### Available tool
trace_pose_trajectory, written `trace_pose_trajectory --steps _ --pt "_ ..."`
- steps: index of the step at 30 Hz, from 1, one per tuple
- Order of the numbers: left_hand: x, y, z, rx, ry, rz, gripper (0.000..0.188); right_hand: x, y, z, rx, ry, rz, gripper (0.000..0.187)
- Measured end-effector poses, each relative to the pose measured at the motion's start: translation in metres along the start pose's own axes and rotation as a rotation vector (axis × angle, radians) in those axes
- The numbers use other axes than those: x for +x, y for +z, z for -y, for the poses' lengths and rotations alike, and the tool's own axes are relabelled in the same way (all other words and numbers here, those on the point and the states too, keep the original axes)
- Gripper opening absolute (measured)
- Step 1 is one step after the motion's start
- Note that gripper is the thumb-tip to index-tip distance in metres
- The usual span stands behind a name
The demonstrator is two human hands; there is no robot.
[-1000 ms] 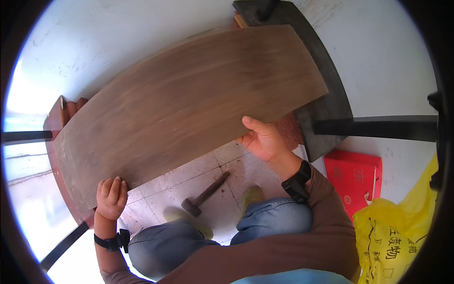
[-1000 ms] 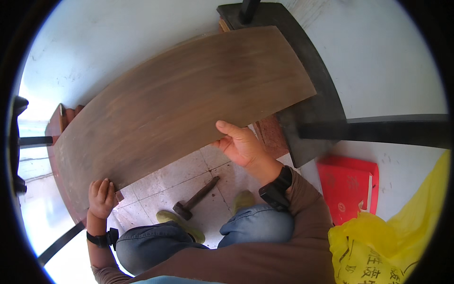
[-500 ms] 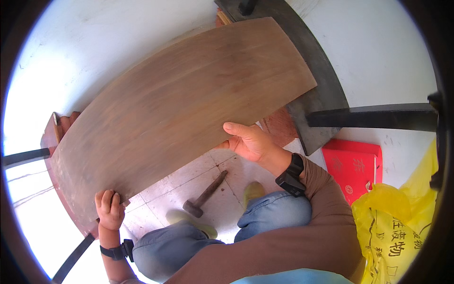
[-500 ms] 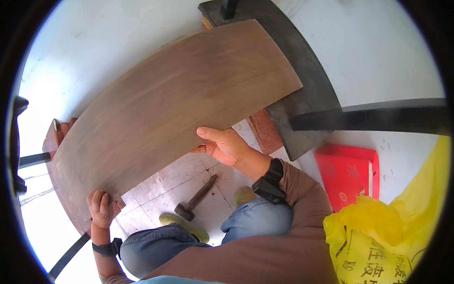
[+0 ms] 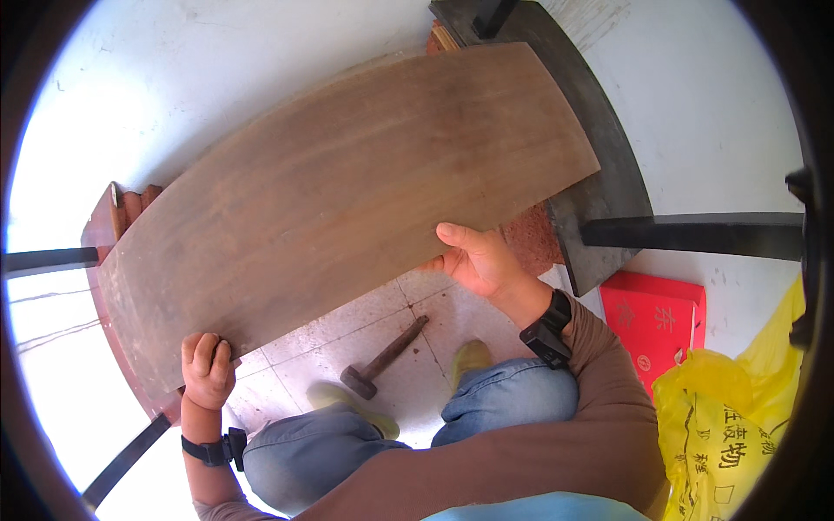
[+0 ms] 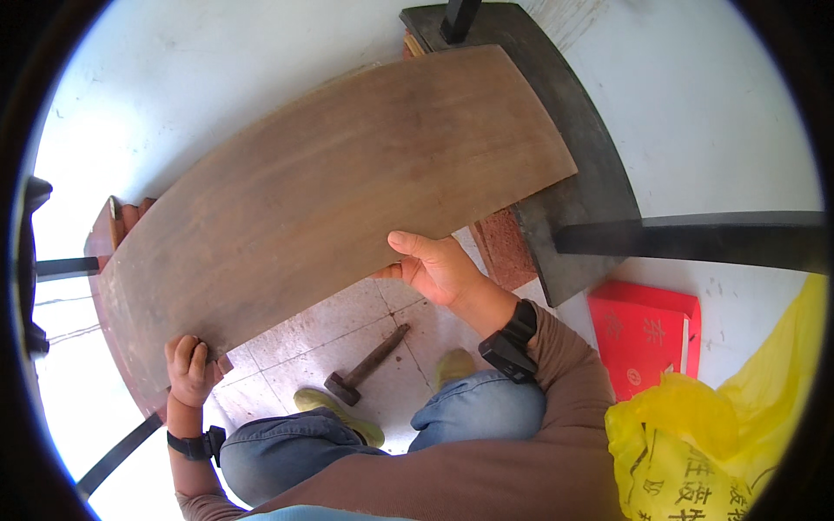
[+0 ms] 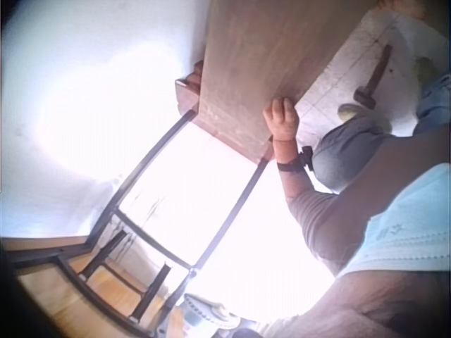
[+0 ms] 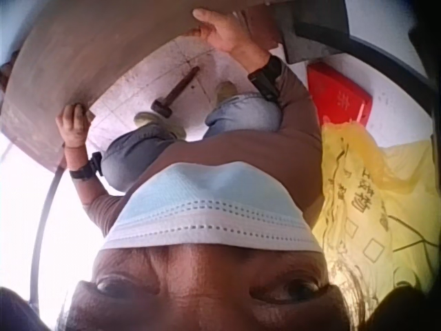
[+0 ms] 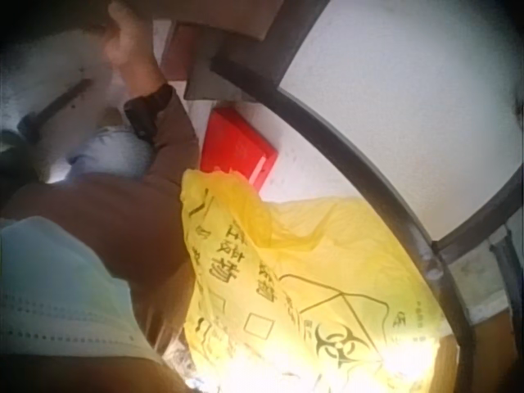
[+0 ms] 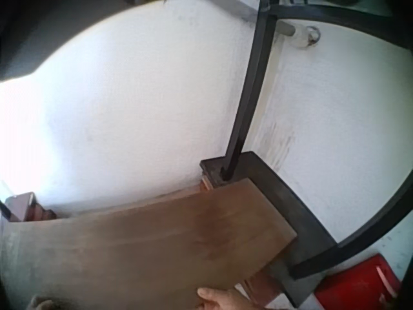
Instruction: The person unpacks a red bag and a cardboard box, then assembles a round table by placing a wooden tabletop onto a metal frame and securing it with bricks as supports. The person adjusts the tabletop position and checks stability before standing up.
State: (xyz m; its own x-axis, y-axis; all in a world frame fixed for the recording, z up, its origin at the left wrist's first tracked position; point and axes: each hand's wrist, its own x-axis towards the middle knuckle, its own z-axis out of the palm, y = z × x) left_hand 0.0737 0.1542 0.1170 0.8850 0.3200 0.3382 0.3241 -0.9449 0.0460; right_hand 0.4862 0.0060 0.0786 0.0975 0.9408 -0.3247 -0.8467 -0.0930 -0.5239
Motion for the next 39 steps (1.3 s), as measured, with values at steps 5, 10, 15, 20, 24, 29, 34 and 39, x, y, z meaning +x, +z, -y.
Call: trace_pose_trajectory --steps 5,10,15,20,24,29,34,39 --pt "0.001 0.001 0.005 0.006 0.022 0.004 0.04 0.002 0.004 0.002 -0.009 -0.013 0.006 0.036" --pt "0.011 0.0 0.014 0.018 0.008 0.015 0.039 0.009 0.006 0.002 0.006 -0.023 0.013 0.036" --pt "0.016 -0.003 0.015 0.027 0.016 0.035 0.036 0.018 -0.002 -0.001 0.045 -0.019 -0.061 0.037" --pt "0.01 -0.006 0.016 0.053 -0.028 0.082 0.027 0.017 0.001 -0.007 0.0 -0.002 -0.099 0.04" --pt "0.007 -0.003 0.023 0.014 0.042 0.007 0.033 0.017 -0.002 -0.006 -0.005 -0.012 -0.055 0.039" --pt "0.005 -0.004 0.025 -0.036 0.06 0.011 0.031 0.015 -0.004 -0.01 -0.009 -0.038 -0.089 0.038" --pt "0.004 -0.002 0.029 -0.054 0.081 -0.038 0.029 0.015 -0.002 -0.011 0.009 -0.021 -0.108 0.038" --pt "0.003 0.0 0.028 -0.038 0.081 -0.048 0.03 0.015 -0.006 -0.011 0.014 -0.025 -0.122 0.039"
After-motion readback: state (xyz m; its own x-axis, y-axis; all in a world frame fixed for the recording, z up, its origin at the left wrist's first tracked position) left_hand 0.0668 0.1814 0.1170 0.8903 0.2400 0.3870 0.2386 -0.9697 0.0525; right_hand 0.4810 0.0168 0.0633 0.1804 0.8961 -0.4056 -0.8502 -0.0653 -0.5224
